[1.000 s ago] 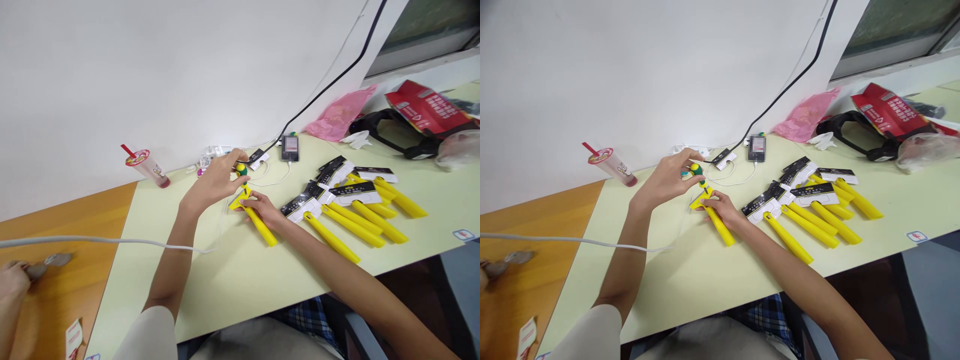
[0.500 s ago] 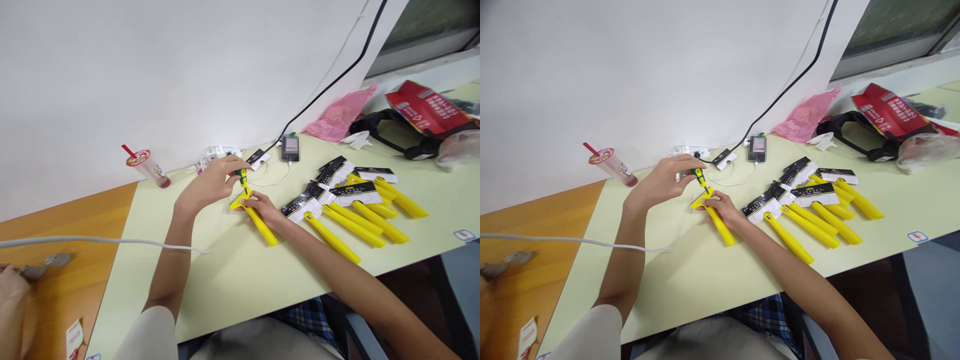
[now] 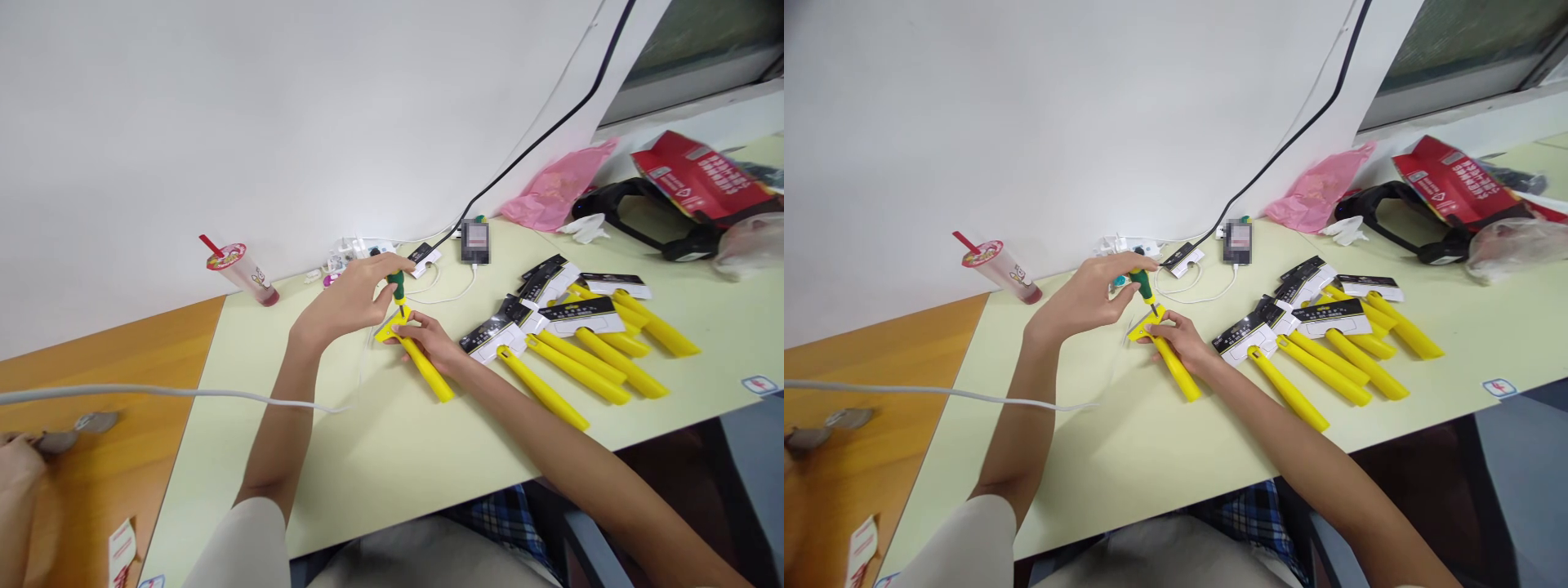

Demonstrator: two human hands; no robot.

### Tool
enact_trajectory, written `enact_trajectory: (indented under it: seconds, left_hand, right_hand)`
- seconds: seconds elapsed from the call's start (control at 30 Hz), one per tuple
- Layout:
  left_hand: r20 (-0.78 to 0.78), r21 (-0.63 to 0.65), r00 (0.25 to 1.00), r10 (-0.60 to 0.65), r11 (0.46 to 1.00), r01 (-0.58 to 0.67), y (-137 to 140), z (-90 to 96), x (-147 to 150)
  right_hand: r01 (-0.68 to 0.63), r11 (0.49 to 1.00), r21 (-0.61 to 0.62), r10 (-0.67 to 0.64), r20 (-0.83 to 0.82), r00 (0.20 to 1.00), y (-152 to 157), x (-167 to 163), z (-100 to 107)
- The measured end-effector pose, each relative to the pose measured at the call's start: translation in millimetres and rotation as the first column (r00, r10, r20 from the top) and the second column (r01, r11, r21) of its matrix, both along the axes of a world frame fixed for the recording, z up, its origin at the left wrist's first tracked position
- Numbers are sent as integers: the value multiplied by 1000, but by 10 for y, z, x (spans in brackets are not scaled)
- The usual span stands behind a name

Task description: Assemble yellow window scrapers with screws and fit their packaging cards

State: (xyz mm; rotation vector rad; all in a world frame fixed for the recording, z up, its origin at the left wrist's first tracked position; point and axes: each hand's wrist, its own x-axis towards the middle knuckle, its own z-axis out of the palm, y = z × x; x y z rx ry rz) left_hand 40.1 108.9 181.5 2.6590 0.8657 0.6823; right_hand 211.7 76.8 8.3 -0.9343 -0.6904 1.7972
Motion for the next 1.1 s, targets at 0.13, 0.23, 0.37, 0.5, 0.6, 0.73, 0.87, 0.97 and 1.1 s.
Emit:
enact_trajectory:
  seconds: [0.13,0.23,0.37,0.5,0.6,0.73,0.87,0.97,1.1]
  left_hand:
    - [1,12,1000,-27,1000,27,12,-29,19]
    - [2,-17,1000,-26,1000,27,13,-23,10]
    - [-20,-37,999,32,999,-33,11,-2,-30]
    - [22,-7,999,32,999,-31,4,6,-27]
    - [70,25,998,1,1000,-2,-15,9,10]
    - [66,37,998,9,999,-11,-34,-12,61]
    - [88,65,994,72,995,-78,-5,-77,97]
    - [119,12,990,78,997,-80,18,-109,108]
    - [137,-50,990,26,999,-19,24,-97,89]
  right_hand:
    - [8,1000,3,-8,-3,1000,-2,-2,-2]
    - [8,1000,-1,-8,-1,1000,-6,-3,-8]
    - [8,1000,-1,-8,0,1000,-10,-2,-11]
    - [7,1000,7,-7,-3,1000,-8,4,-5]
    - [6,1000,8,-6,0,1000,-3,7,-7]
    - [7,1000,15,-7,-2,1000,1,7,-18]
    - [4,1000,14,-4,1,1000,-1,0,-22]
    - [5,1000,6,-5,3,1000,-6,-7,-18]
    - [3,1000,7,-3,4,1000,-12,-8,-6]
